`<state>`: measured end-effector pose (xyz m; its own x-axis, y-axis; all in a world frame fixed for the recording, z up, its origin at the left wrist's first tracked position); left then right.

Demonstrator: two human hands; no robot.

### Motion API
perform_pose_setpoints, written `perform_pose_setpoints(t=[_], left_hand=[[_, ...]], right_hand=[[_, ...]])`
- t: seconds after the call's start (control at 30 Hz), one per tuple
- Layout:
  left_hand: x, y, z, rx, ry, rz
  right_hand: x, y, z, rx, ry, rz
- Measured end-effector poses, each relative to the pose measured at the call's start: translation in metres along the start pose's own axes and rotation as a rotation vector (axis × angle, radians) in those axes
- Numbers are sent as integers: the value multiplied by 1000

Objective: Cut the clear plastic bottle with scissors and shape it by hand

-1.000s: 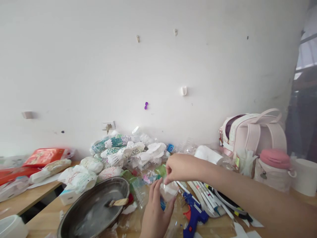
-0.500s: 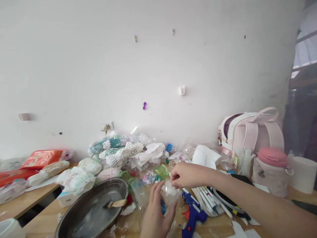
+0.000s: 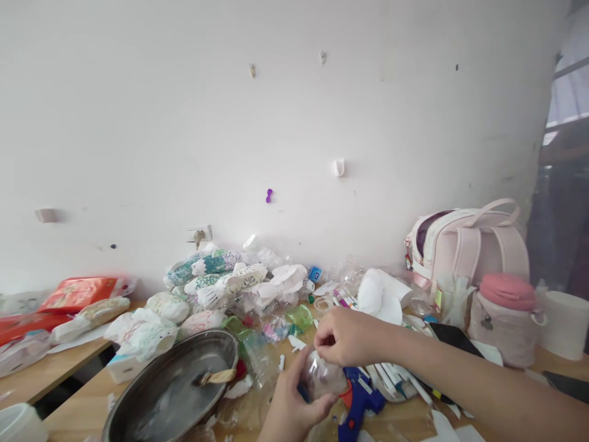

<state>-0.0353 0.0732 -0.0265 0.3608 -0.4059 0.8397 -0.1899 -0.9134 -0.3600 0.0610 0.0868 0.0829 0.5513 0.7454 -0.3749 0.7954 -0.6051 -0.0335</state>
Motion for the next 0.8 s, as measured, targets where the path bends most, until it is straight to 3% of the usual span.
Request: perform_pose_setpoints(t=[0.13,0.27,0.4,0.53,0.8], left_hand=[[6,-1,5,-53,135,-9],[6,2,9,-117,138,27],[2,3,5,-51,119,36],[0,1,3,-2,100,35],[9,0,3,-27,29,38]], right_hand=[[-8,1,-4,77,224,-8],[4,1,-12,114,360,37],[12,9,-14,103,350,17],[2,21,-6,68,286,-50],[-13,21,3,82,369,-45]])
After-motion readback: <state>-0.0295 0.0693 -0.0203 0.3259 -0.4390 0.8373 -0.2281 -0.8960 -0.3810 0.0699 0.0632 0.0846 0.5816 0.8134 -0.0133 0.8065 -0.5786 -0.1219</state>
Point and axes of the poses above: each hand's wrist, its own y-axis away from the middle knuckle, its own z-axis out of the palm, x = y × z, the point moved 7 cm from there along -y, towards the middle knuckle, and after that the axes turned 4 degrees about -x, right-handed, at the moved point
